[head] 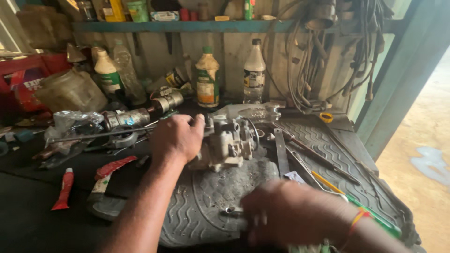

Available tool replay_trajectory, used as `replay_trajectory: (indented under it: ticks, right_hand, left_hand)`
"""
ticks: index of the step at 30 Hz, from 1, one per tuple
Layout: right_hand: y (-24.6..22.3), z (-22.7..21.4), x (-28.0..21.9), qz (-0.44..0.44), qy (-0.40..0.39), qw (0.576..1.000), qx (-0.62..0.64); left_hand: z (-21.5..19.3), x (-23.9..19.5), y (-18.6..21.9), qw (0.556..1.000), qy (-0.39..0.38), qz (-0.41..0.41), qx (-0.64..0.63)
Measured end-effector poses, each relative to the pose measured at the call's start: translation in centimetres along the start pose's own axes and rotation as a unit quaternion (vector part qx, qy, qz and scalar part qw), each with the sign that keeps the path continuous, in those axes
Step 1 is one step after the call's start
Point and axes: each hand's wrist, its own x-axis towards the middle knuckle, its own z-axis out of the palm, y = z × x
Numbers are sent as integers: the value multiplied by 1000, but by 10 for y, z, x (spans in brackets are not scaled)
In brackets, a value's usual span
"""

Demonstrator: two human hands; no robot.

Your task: The person holds a carburetor on a workbench and uses a screwdriver to adjust internal components. They rotate the carburetor to access different angles and continue to manipulate the internal parts with the tool.

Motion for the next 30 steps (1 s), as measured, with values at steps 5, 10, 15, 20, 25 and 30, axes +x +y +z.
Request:
replay_trajectory:
  ticks: [5,10,15,20,25,30]
  right_hand:
    - [48,-3,25,78,312,906,276]
    - [55,7,59,95,499,720,474]
    - [17,38,76,71,494,849,174]
    - [21,28,46,-88,414,905,-41]
    - [23,30,44,-168,396,897,-103]
    - [31,43,55,-230,456,849,-135]
  left_hand:
    - [-4,-4,4,1000,-14,-20,-5]
    - [-7,-6,6,999,-21,-29,4]
    - [-7,-4,6,1000,-4,-16,7]
    - [-7,0,6,1000,-2,-20,3]
    - [-4,-2,7,1000,1,-13,5]
    - [-2,-3,5,1000,0,-16,12]
